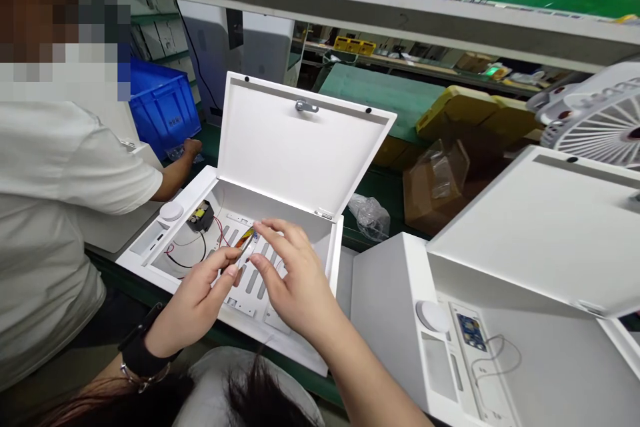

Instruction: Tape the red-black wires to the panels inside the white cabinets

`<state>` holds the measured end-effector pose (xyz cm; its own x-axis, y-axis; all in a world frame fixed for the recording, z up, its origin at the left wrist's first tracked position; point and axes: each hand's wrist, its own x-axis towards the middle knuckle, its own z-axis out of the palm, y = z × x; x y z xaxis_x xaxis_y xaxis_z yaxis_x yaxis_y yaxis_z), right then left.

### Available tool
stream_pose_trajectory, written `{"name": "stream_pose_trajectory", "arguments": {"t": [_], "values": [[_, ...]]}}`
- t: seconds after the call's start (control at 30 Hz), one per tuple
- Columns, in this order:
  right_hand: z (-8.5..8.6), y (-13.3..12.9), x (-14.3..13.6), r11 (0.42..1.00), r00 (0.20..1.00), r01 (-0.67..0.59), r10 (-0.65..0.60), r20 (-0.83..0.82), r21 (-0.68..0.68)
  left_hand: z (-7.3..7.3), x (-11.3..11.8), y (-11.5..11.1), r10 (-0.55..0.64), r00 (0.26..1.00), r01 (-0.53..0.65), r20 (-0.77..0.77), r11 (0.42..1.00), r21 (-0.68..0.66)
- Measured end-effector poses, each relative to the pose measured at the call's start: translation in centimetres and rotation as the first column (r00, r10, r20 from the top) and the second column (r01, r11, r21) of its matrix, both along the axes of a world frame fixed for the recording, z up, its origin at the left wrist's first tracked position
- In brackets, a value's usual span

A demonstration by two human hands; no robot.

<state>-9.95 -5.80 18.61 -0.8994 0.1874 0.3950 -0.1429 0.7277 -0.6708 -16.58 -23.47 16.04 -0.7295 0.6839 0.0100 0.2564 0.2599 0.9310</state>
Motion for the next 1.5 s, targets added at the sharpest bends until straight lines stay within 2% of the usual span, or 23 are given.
{"name": "stream_pose_trajectory", "arguments": {"t": [0.1, 0.23, 0.4, 0.53, 0.63, 0.7, 0.8, 0.9, 1.0, 1.1, 1.3, 1.5], "values": [[-0.3, -0.4, -0.2, 0.997, 1.0, 0.0, 0.0, 0.002, 0.083, -0.3, 0.2, 0.0, 0.005, 0.996, -0.01, -0.085, 0.999, -0.05], [-1.2, -0.8, -0.2, 0.994, 0.995, 0.069, -0.062, -0.081, 0.081, -0.5, 0.1, 0.2, 0.018, 0.992, -0.027, -0.122, 0.997, -0.072], [-1.1, -0.8, 0.0, 0.998, 0.996, 0.054, -0.052, -0.068, 0.017, -0.3, -0.5, 0.3, 0.072, 0.997, -0.072, -0.014, 0.995, -0.067], [-0.5, -0.8, 0.1, 0.997, 0.997, 0.069, -0.069, -0.032, -0.017, -0.2, -0.8, 0.3, 0.032, 0.992, -0.028, 0.126, 0.999, -0.037], [-0.5, -0.8, 0.1, 0.996, 0.995, 0.083, -0.081, -0.06, 0.033, -0.1, -1.0, 0.5, 0.028, 0.99, -0.026, 0.142, 1.0, -0.018], [-0.7, -1.0, 0.1, 0.988, 0.991, 0.092, -0.078, -0.111, 0.124, -0.1, -1.1, 0.7, 0.049, 0.993, -0.047, 0.111, 0.999, -0.019], [-1.1, -1.3, 0.0, 0.933, 0.981, 0.099, -0.033, -0.191, 0.347, -0.1, -1.2, 0.9, 0.068, 0.997, -0.068, 0.03, 0.998, -0.016], [-1.6, -1.7, -0.2, 0.814, 0.983, 0.054, 0.058, -0.174, 0.579, -0.3, -1.2, 1.1, 0.065, 0.996, -0.066, -0.055, 0.998, -0.018], [-1.7, -1.8, -0.7, 0.702, 0.983, 0.022, 0.116, -0.144, 0.712, -0.5, -1.2, 1.1, 0.078, 0.99, -0.085, -0.12, 0.995, -0.05], [-1.6, -1.9, -1.1, 0.646, 0.982, 0.004, 0.143, -0.125, 0.763, -0.6, -1.2, 1.3, 0.093, 0.985, -0.102, -0.148, 0.993, -0.053], [-0.9, -1.9, -2.1, 0.596, 0.98, -0.064, 0.188, -0.062, 0.8, -0.5, -1.8, 1.7, 0.14, 0.974, -0.164, -0.18, 0.979, -0.124], [0.1, -1.4, -4.1, 0.54, 0.972, -0.148, 0.234, 0.021, 0.828, -1.1, -3.7, 2.1, 0.176, 0.977, -0.185, -0.122, 0.981, -0.062]]}}
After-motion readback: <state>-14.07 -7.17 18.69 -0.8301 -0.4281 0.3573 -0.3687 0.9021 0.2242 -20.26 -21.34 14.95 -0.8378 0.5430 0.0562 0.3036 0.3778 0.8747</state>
